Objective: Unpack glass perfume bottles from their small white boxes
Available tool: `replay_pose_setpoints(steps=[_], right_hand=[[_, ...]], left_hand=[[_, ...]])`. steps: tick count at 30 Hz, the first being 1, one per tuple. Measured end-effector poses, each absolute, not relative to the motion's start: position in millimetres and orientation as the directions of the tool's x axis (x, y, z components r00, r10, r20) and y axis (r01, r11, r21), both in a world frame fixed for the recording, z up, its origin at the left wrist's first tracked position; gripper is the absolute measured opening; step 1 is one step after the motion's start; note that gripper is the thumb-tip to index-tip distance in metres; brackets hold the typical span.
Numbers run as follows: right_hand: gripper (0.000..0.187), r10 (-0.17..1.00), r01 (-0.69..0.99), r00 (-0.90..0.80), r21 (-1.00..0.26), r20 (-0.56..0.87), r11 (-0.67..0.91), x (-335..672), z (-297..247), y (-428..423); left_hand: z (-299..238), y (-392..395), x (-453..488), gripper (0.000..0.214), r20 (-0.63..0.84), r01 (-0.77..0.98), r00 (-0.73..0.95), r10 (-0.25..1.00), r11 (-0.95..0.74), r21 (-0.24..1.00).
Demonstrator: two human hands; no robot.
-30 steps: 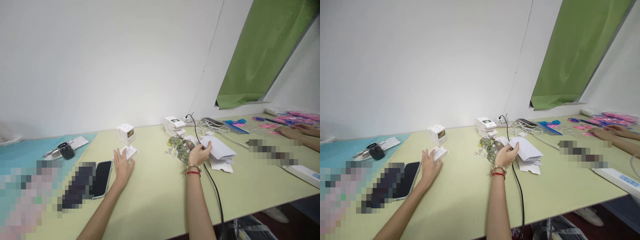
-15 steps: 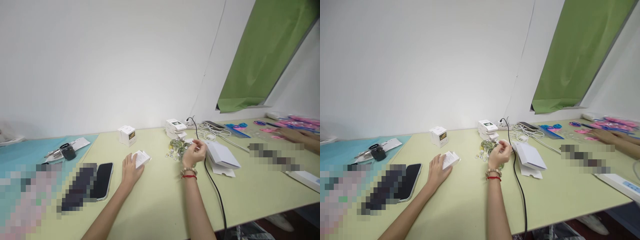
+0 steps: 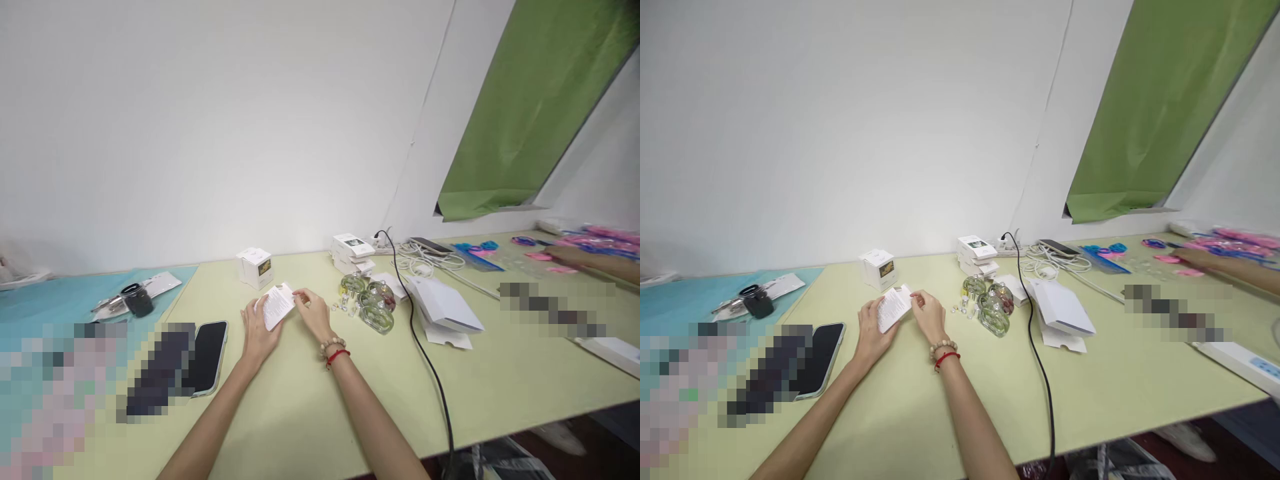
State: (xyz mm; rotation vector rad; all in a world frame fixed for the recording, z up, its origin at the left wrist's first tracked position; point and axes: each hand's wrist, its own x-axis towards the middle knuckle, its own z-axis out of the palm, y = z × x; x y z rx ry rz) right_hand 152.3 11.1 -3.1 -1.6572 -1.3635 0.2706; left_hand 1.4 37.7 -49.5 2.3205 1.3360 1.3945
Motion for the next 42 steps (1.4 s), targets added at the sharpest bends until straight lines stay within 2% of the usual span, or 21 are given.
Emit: replay_pose_setpoints(steps=[3, 6, 9, 11, 13, 16, 18, 19, 21, 24, 28, 31, 35, 39, 42], right_hand=[[0.022, 0.847, 0.579, 0.347, -0.802, 0.402, 0.144, 153, -5, 15], [0.042, 0.776, 0.520, 0.431, -0.830, 0.460, 0.203, 151, -7, 19], [0.062, 0.833, 0.313, 0.466, -0.936, 0.299, 0.161, 150, -7, 19], [0.060, 0.915, 0.106, 0.366, -0.985, 0.169, 0.139, 148, -5, 18], [0.056, 0.959, -0.039, 0.261, -0.991, 0.114, 0.128, 145, -3, 16], [0.057, 0.974, -0.088, 0.192, -0.987, 0.116, 0.135, 142, -1, 13], [0.062, 0.977, -0.086, 0.163, -0.984, 0.139, 0.154, 141, -1, 12], [0.066, 0.976, -0.087, 0.155, -0.982, 0.155, 0.170, 141, 0, 11], [0.071, 0.969, -0.096, 0.158, -0.974, 0.190, 0.206, 142, 4, 10], [0.070, 0.958, -0.127, 0.182, -0.961, 0.222, 0.247, 146, 11, 7], [0.067, 0.968, -0.139, 0.197, -0.973, 0.154, 0.183, 154, 14, 8], [0.071, 0.974, -0.095, 0.210, -0.990, 0.086, 0.108, 161, 9, 13], [0.059, 0.952, -0.001, 0.299, -0.997, 0.070, 0.073, 170, 3, 20], [0.056, 0.910, -0.145, 0.414, -0.987, 0.006, 0.072, 183, -5, 24], [0.053, 0.891, -0.244, 0.449, -0.969, -0.073, 0.044, 192, -19, 27]], left_hand=[[-44, 34, 2, 0.061, 0.703, 0.592, 0.139, 0.697, -0.628, 0.506], [-42, 31, 3, 0.065, 0.736, 0.568, 0.099, 0.670, -0.646, 0.511], [-43, 30, 3, 0.068, 0.724, 0.491, 0.127, 0.677, -0.678, 0.547], [-45, 29, 3, 0.072, 0.645, 0.425, 0.174, 0.744, -0.648, 0.632], [-45, 29, 3, 0.075, 0.527, 0.374, 0.219, 0.821, -0.569, 0.732], [-45, 29, 2, 0.074, 0.439, 0.251, 0.250, 0.863, -0.496, 0.831], [-42, 30, 1, 0.072, 0.401, 0.098, 0.244, 0.883, -0.434, 0.895], [-40, 30, 1, 0.070, 0.344, -0.004, 0.250, 0.905, -0.354, 0.935], [-35, 31, 0, 0.066, 0.134, -0.217, 0.325, 0.936, -0.065, 0.974], [-27, 30, -3, 0.063, -0.108, -0.400, 0.523, 0.845, 0.355, 0.845], [-22, 29, -6, 0.061, -0.164, -0.375, 0.697, 0.698, 0.550, 0.746], [-25, 29, -7, 0.067, -0.189, -0.305, 0.764, 0.617, 0.603, 0.737], [-34, 34, -7, 0.076, -0.139, -0.380, 0.738, 0.660, 0.577, 0.723], [-38, 39, -7, 0.066, -0.101, -0.476, 0.705, 0.702, 0.573, 0.667], [-38, 41, -5, 0.061, -0.128, -0.479, 0.688, 0.714, 0.580, 0.659]])
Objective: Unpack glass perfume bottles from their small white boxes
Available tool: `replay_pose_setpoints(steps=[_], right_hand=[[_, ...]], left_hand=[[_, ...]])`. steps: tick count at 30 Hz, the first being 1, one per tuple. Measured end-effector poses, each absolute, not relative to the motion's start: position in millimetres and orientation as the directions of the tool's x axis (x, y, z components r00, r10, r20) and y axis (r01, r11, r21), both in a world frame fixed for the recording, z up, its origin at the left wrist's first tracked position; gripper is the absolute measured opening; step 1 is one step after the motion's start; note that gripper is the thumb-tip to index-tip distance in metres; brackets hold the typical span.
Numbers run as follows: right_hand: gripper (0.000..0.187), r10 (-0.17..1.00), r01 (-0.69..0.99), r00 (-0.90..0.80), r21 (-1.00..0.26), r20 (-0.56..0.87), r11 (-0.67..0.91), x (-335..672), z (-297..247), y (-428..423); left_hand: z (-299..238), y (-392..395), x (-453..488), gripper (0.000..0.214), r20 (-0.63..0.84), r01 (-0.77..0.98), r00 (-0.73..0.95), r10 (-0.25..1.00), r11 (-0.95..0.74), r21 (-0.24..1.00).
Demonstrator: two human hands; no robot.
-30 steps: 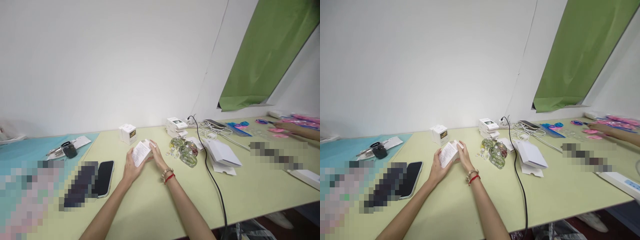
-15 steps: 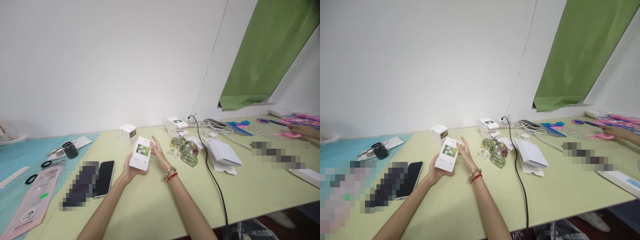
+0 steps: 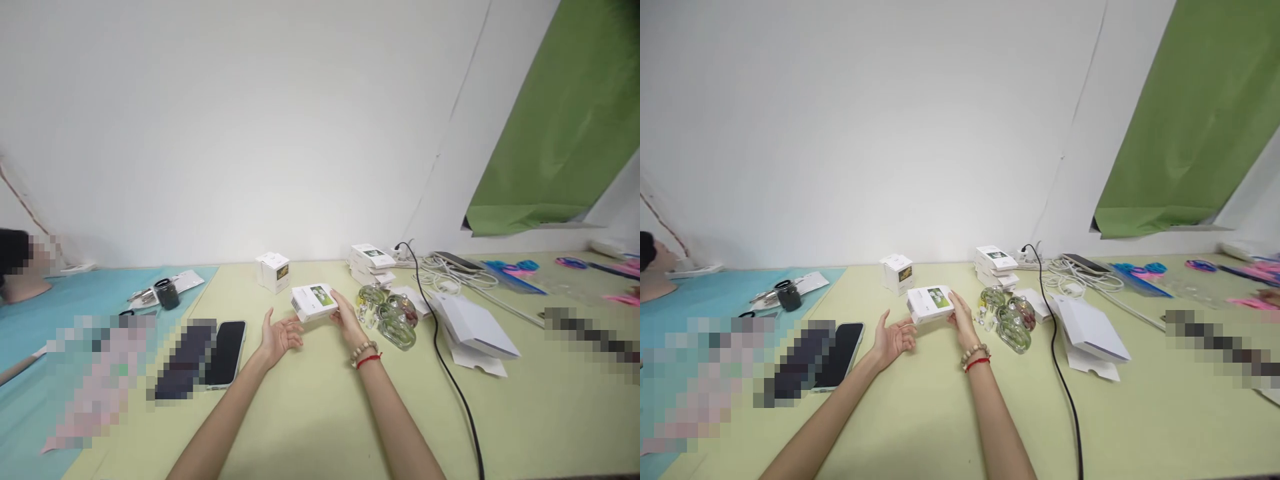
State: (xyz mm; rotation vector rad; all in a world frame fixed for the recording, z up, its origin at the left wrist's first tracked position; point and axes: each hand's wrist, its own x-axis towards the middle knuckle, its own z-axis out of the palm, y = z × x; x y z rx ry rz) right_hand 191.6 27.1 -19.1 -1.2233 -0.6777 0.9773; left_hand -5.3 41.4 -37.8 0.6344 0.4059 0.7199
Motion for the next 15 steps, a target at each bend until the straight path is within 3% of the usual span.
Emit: replay_pose_setpoints(steps=[5, 15], right_hand=[[0.044, 0.864, -0.226, 0.485, -0.974, -0.132, -0.021, 198, -41, 32], [0.058, 0.838, -0.278, 0.526, -0.961, -0.144, 0.009, 199, -42, 32]], left_hand=[[-38, 40, -3, 0.051, -0.185, -0.512, 0.635, 0.750, 0.588, 0.626], [-39, 42, -7, 0.037, -0.226, -0.607, 0.579, 0.784, 0.599, 0.522]])
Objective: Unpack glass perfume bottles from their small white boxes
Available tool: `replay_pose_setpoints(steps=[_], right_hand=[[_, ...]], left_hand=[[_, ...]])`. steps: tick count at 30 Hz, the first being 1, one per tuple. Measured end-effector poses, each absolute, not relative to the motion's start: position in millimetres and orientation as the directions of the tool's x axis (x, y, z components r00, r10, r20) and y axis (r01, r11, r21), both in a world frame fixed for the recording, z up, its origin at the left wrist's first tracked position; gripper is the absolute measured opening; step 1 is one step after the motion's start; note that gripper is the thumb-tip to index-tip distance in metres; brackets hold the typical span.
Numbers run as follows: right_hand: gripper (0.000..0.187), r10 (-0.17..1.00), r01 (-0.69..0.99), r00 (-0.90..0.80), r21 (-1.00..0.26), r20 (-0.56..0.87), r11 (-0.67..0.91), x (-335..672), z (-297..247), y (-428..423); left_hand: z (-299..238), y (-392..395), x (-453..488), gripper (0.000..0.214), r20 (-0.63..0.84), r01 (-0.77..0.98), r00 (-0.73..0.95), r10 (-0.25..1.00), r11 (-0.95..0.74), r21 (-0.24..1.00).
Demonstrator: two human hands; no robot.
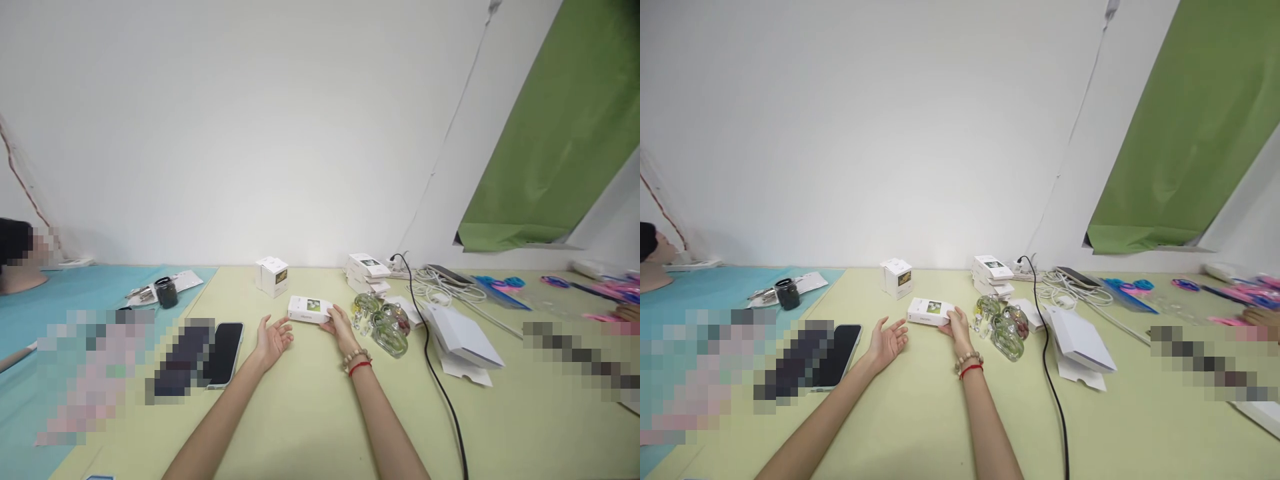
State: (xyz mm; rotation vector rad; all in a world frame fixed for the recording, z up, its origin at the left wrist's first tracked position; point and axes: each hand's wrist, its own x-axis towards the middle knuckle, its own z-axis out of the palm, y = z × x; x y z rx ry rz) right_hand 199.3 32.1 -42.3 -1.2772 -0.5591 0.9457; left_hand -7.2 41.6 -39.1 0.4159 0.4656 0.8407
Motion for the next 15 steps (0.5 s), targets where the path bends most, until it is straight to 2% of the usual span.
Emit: replay_pose_setpoints(steps=[6, 8, 11, 15], right_hand=[[0.076, 0.795, -0.303, 0.585, -0.952, -0.162, 0.029, 200, -44, 36], [0.076, 0.816, -0.255, 0.563, -0.967, -0.135, 0.016, 197, -41, 34], [0.049, 0.866, 0.047, 0.498, -0.999, 0.037, 0.016, 191, -35, 30], [0.026, 0.844, 0.395, 0.455, -0.914, 0.285, 0.096, 178, -23, 24]], left_hand=[[-39, 42, -7, 0.034, -0.246, -0.602, 0.571, 0.783, 0.604, 0.523], [-40, 43, -7, 0.033, -0.247, -0.602, 0.570, 0.783, 0.603, 0.523], [-40, 44, -6, 0.033, -0.248, -0.605, 0.567, 0.786, 0.601, 0.522], [-41, 44, -5, 0.033, -0.258, -0.599, 0.561, 0.787, 0.601, 0.530]])
